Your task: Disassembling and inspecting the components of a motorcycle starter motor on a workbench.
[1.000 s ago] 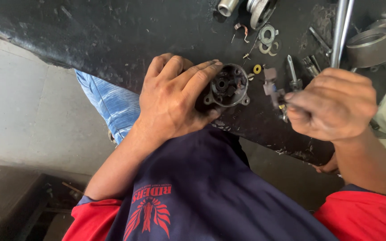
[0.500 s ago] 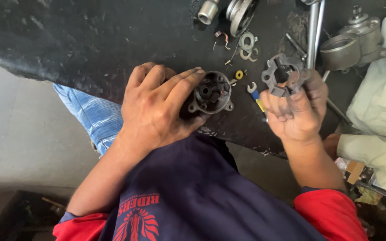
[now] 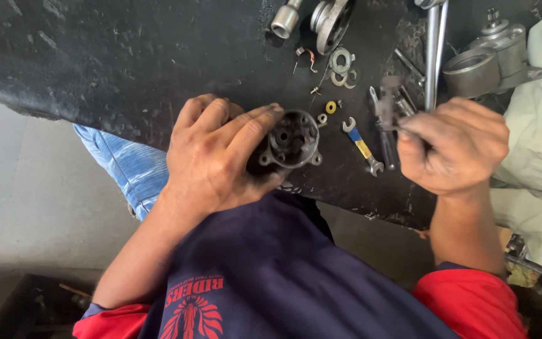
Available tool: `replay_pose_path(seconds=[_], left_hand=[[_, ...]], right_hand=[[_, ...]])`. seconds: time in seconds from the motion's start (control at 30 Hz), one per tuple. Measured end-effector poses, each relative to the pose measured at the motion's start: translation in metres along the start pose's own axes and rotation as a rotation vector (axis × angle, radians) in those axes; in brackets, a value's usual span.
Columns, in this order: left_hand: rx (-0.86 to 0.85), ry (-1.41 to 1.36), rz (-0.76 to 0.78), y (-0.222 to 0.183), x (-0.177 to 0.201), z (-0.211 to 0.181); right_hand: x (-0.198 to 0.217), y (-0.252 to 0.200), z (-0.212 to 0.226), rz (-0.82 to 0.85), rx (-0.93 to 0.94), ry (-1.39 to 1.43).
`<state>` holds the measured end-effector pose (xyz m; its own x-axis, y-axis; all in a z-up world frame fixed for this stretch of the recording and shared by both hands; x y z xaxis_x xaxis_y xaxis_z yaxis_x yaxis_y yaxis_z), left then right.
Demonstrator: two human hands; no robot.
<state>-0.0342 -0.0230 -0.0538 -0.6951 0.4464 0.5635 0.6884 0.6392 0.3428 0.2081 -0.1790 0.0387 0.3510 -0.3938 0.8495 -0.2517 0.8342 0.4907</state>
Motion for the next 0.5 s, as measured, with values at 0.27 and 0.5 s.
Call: replay_pose_path(seconds=[0.27,0.5], left_hand=[[-0.082,-0.061,0.031,-0.004,0.007,0.002],[-0.128,-0.1,0.05,-0.01,0.007,0.007]], right_hand=[[-0.043,0.089,0.037,0.464,0.455,-0.39],[-0.076,0.084,0.03,0.579,0.658,-0.499]])
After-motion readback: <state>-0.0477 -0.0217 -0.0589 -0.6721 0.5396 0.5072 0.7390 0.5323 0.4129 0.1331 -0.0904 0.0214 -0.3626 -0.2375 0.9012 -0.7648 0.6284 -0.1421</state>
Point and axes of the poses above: each hand's wrist, its own y-axis towards the middle knuckle, its own x-axis out of the back of the hand, z = x × y, the point moved 4 cm from there along y, towards the middle knuckle, and after that the axes turned 13 degrees about x, right-handed, at the moved point
